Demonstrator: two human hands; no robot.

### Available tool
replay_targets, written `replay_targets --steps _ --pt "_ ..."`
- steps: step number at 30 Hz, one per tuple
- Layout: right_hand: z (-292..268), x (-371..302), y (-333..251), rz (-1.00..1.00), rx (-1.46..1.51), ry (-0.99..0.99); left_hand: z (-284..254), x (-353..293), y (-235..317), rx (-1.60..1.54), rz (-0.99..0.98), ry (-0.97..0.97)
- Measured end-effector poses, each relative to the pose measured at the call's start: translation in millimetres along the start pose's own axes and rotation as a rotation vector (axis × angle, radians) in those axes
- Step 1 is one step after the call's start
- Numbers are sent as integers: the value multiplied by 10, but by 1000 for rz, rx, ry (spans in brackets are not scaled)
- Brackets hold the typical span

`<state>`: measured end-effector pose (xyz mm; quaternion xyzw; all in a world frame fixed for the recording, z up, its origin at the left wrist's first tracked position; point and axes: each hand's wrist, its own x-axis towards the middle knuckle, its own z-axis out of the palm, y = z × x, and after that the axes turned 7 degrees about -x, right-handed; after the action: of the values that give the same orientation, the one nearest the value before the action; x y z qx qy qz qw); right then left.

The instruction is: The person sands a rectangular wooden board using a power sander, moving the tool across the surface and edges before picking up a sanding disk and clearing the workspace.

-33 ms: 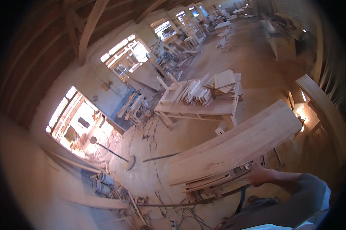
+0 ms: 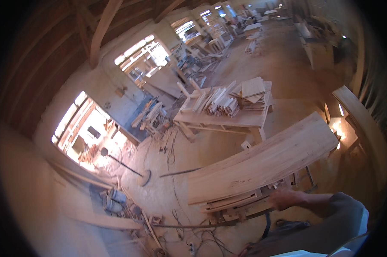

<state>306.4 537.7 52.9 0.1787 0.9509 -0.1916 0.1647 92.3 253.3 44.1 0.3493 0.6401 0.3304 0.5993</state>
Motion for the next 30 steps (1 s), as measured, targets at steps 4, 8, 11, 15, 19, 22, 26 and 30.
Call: replay_targets --steps 4,8,11,15,19,22,26,30 --pt "359 340 -715 -636 706 -193 76 -315 -314 -271 51 139" --pt "278 291 -1025 -568 695 -411 241 -675 -694 -561 190 210" --pt "270 376 -1351 -441 650 -488 384 -1212 -902 -571 410 313" --pt "276 579 -1963 -379 566 -455 736 -1949 -1362 -715 495 639" --pt "526 742 -2721 -427 480 -567 1528 -1944 -2619 -1065 410 1077" --pt "623 927 -3240 -461 419 -671 1826 -1958 -3058 -853 373 1114" --pt "768 1116 -3783 -513 382 -954 1827 -2745 -2762 -1068 190 1225" --pt "1020 1381 -3975 -763 -243 -978 2057 -2892 -3054 -1173 -33 1715"
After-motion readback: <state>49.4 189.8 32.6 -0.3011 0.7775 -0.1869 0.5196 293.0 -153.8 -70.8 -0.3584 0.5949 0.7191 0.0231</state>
